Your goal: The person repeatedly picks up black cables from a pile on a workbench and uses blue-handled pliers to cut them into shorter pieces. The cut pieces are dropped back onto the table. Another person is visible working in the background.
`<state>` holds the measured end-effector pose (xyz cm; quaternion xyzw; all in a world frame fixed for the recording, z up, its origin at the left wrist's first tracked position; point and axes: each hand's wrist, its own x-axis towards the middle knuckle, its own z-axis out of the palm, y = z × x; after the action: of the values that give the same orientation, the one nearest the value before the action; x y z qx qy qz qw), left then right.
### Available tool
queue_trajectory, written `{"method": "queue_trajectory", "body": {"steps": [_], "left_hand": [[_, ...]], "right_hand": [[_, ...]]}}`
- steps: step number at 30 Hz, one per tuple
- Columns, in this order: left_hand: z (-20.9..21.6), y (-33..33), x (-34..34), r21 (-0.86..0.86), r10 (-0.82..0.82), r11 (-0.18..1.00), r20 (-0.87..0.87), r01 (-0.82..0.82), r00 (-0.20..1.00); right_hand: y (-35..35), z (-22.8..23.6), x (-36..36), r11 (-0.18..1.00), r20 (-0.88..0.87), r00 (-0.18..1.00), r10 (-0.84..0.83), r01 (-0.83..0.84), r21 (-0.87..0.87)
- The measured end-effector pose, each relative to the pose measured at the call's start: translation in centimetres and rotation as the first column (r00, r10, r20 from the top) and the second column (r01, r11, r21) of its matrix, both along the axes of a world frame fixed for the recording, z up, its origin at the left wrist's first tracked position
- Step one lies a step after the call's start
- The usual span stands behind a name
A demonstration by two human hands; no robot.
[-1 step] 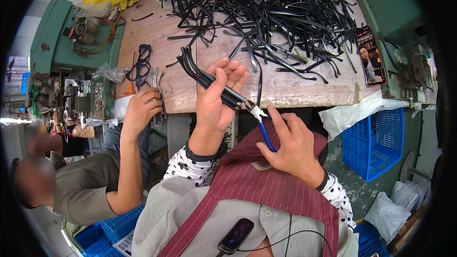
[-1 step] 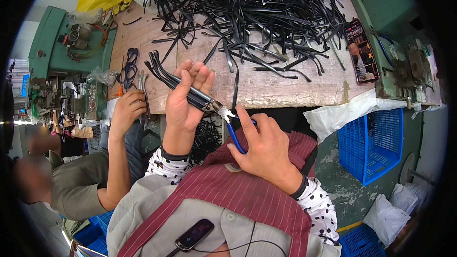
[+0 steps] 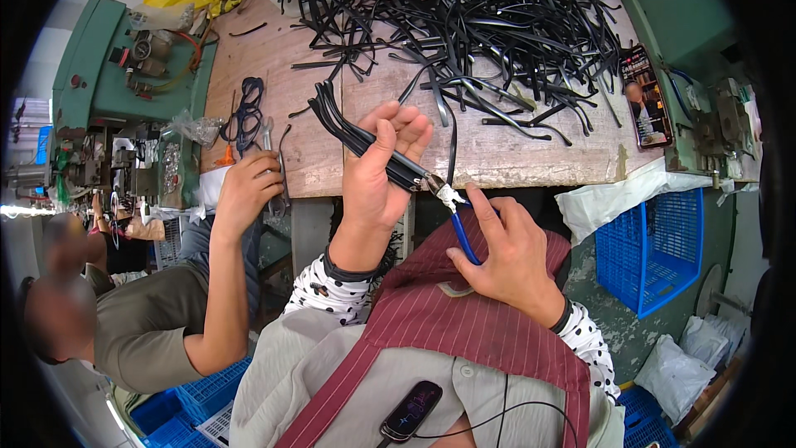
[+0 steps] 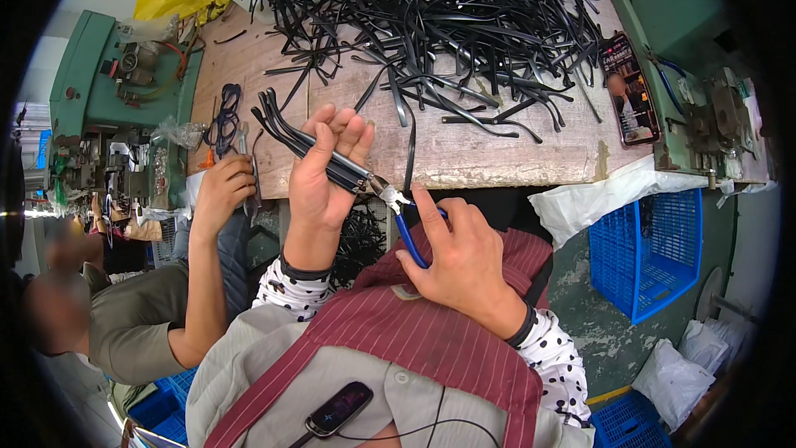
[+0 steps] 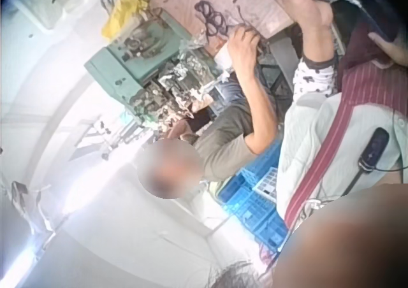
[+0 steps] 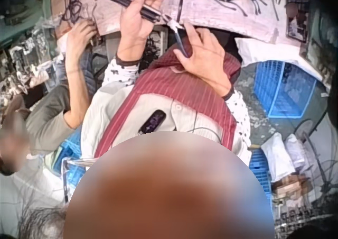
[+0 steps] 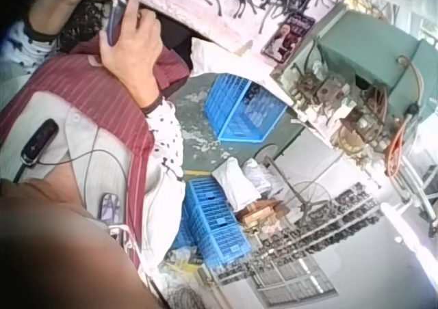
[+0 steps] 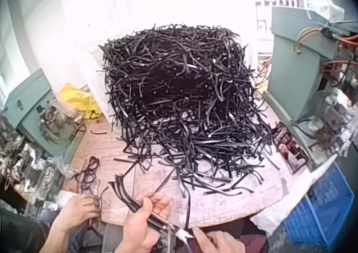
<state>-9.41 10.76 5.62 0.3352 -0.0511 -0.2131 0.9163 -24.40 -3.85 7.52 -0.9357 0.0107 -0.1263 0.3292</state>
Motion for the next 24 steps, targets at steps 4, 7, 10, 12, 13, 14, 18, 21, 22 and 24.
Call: {"method": "queue_trajectory", "body": {"steps": [4,7,10,12,13,14,18,21,22,24], "left_hand": [[0.3,-0.4,-0.6,0.055,0.043,0.997,0.099,-0.048,0.994],[0.5,-0.9,-1.3,0.075,0.113,0.989,0.147,-0.125,0.983],[0.2,-1.2,-1.7,0.122,0.159,0.976,0.171,-0.181,0.972],[0.2,-1.3,-1.7,0.136,0.178,0.970,0.164,-0.201,0.970],[0.2,-1.3,-1.8,0.142,0.190,0.967,0.159,-0.213,0.969],[0.2,-1.3,-1.7,0.142,0.176,0.970,0.146,-0.197,0.973],[0.3,-1.3,-1.3,0.139,0.126,0.980,0.106,-0.140,0.986],[0.1,-0.9,-0.7,0.164,0.039,0.985,0.081,-0.052,0.996],[0.1,-0.8,-0.4,0.178,-0.002,0.984,0.071,-0.010,0.997],[0.3,-0.3,0.3,0.307,-0.101,0.949,0.089,0.069,0.991]], "right_hand": [[0.0,-0.2,0.0,1.000,0.010,1.000,0.000,0.000,0.011],[0.2,-0.3,0.0,0.999,-0.004,1.000,-0.004,0.004,0.039],[0.3,-0.1,0.0,0.999,-0.033,0.999,-0.015,0.016,0.042],[0.5,0.0,0.1,1.000,-0.033,0.999,-0.025,0.025,0.013],[0.4,0.0,0.1,1.000,-0.040,0.999,-0.018,0.019,0.008],[0.3,0.0,0.1,1.000,-0.047,0.999,-0.012,0.012,0.003],[0.1,-0.3,0.0,1.000,-0.073,0.997,-0.001,0.001,-0.007],[0.1,-0.5,0.0,1.000,-0.067,0.998,0.005,-0.006,-0.010],[0.0,-0.6,-0.1,1.000,-0.074,0.997,0.007,-0.007,-0.009],[-0.2,-0.7,-0.3,1.000,-0.090,0.996,0.010,-0.011,-0.005]]}}
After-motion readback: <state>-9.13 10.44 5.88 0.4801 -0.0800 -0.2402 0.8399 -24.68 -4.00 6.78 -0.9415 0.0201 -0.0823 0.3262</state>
